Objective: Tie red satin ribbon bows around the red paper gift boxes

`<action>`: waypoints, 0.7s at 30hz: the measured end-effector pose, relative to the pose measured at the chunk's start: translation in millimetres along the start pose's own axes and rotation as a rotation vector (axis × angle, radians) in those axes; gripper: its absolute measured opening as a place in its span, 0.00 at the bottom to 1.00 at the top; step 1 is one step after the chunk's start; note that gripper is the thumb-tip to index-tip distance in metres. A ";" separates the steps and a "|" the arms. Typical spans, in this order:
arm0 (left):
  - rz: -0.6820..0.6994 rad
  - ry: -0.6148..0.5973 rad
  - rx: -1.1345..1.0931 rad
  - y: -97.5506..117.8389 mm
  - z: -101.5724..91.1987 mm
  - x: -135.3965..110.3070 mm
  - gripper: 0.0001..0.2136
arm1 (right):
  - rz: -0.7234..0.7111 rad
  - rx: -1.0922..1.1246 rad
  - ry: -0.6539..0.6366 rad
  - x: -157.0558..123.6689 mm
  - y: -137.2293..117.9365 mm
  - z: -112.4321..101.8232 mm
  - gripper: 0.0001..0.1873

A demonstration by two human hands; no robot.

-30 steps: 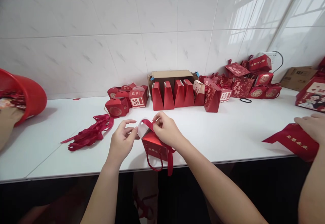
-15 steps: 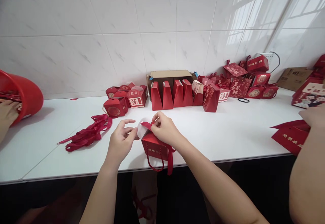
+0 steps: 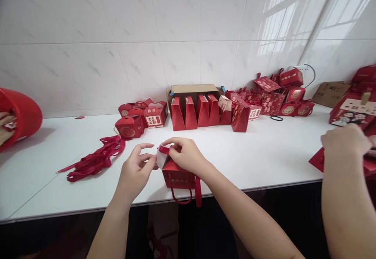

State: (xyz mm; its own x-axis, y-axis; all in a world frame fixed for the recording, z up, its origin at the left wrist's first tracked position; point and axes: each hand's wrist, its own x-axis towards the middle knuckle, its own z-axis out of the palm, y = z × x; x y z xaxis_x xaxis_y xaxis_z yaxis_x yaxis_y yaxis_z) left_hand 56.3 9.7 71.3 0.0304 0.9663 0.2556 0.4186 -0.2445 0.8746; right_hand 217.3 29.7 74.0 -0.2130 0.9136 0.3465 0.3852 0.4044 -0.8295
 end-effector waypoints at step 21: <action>0.016 -0.022 -0.018 -1.5 3.3 -1.2 0.14 | -0.117 -0.145 -0.002 -1.9 2.7 1.1 0.15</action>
State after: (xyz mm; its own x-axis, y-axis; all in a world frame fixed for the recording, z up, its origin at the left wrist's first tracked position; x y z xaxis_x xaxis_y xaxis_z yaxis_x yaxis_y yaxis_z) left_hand 58.6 9.2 68.4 0.0571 0.9639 0.2601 0.4014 -0.2607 0.8780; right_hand 217.7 29.0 70.6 -0.2653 0.8601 0.4358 0.4832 0.5097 -0.7118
